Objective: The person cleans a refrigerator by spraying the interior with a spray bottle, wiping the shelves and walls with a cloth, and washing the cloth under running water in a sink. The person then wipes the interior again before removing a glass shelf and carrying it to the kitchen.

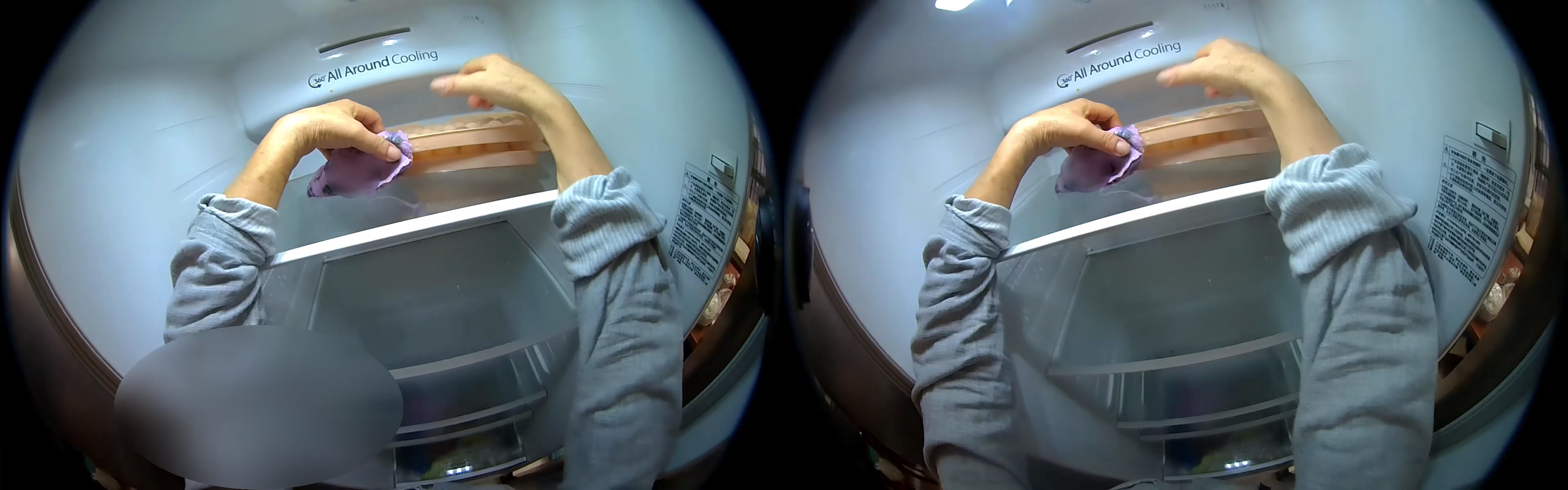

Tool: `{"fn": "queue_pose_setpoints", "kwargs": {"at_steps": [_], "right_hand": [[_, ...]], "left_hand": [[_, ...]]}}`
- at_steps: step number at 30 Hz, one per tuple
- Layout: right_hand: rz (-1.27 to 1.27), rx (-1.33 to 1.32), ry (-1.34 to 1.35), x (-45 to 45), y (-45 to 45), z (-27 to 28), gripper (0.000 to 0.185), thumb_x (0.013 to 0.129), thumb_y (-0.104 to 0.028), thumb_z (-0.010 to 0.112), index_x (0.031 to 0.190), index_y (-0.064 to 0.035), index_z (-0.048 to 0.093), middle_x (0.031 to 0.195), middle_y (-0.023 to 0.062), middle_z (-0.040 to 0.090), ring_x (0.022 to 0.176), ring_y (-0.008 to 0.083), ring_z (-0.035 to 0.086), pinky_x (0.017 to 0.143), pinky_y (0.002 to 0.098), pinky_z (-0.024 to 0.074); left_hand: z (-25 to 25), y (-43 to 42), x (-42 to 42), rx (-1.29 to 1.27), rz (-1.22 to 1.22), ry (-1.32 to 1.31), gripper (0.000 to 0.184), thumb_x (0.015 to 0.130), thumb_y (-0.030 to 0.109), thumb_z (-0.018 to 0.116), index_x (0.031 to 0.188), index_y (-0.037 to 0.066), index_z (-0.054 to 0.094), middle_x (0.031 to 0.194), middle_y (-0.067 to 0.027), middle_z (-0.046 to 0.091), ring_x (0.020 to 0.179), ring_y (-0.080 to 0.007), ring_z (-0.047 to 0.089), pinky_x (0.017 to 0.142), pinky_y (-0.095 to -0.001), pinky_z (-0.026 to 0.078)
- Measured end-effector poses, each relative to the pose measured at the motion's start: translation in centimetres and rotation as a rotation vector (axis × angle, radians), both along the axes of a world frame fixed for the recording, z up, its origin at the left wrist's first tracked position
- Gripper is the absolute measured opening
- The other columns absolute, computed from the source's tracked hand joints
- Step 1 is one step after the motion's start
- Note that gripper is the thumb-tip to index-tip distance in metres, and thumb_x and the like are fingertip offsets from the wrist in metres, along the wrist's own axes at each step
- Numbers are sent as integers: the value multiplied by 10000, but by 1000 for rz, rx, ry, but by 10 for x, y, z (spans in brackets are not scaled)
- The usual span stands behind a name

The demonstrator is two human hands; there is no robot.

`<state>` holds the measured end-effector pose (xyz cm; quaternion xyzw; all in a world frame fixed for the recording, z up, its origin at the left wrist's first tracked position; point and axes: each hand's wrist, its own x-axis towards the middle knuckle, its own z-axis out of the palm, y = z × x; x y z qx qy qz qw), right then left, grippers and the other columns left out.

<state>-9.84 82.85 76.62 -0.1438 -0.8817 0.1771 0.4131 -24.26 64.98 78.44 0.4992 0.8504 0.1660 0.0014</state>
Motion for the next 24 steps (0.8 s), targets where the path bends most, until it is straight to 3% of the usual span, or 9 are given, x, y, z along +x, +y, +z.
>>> {"fn": "queue_pose_setpoints", "kwargs": {"at_steps": [1,4,8,14,15,18,22,23,24], "right_hand": [[-135,78,-24,-8,16,3,615,729,-524,581,1019,16,628,922,210,628,866,276,619,786,341,457],[-362,164,-203,-2,29,-11,545,765,-468,563,1020,9,627,1011,247,602,947,312,605,826,376,449],[-333,62,-292,-2,27,-19,452,777,-365,585,1062,-16,613,1014,232,607,933,306,606,827,401,445],[-13,-409,-181,32,22,-31,354,756,-326,634,952,-32,632,831,125,631,680,205,616,556,330,499],[1,-436,-83,38,19,-38,333,750,-346,647,880,-40,632,739,92,612,527,150,584,398,244,443],[81,-447,-45,47,7,-48,339,744,-350,663,875,-39,633,710,101,606,449,126,552,334,207,389],[43,-677,-220,45,46,-43,329,731,-394,647,720,-65,640,705,73,647,612,153,614,516,306,505],[127,-698,-82,52,28,-50,233,667,-337,701,703,-129,600,659,4,624,528,84,576,477,260,506],[189,-639,-140,50,28,-48,311,699,-339,675,848,-75,607,838,82,629,663,155,603,556,312,530]], "left_hand": [[-2,1,-7,-28,-48,11,551,578,435,784,942,68,593,836,-53,587,798,-164,553,714,-280,440],[-14,-4,2,9,-86,140,561,582,406,788,972,66,573,891,-60,579,856,-171,549,759,-283,440],[-19,-16,18,45,-69,-28,461,615,270,783,976,82,567,897,-45,579,854,-153,551,759,-271,441],[-36,-30,31,269,-6,-163,331,659,201,738,939,100,592,871,-27,588,792,-123,541,708,-243,449],[-37,-39,48,315,-14,-155,335,665,201,732,953,100,594,872,-31,588,792,-124,541,705,-244,451],[-48,-49,46,445,-55,-174,348,703,188,701,1012,69,593,899,-67,598,812,-139,565,705,-265,478],[-58,-75,59,663,-156,-281,391,750,196,653,1109,75,553,939,-139,608,829,-226,602,773,-279,493],[-63,-84,84,820,-76,-562,197,767,78,575,961,52,561,805,-92,620,703,-144,606,605,-287,516],[-67,-89,82,786,-245,-609,232,725,42,613,949,72,560,751,-92,631,695,-159,616,557,-292,521]]}}
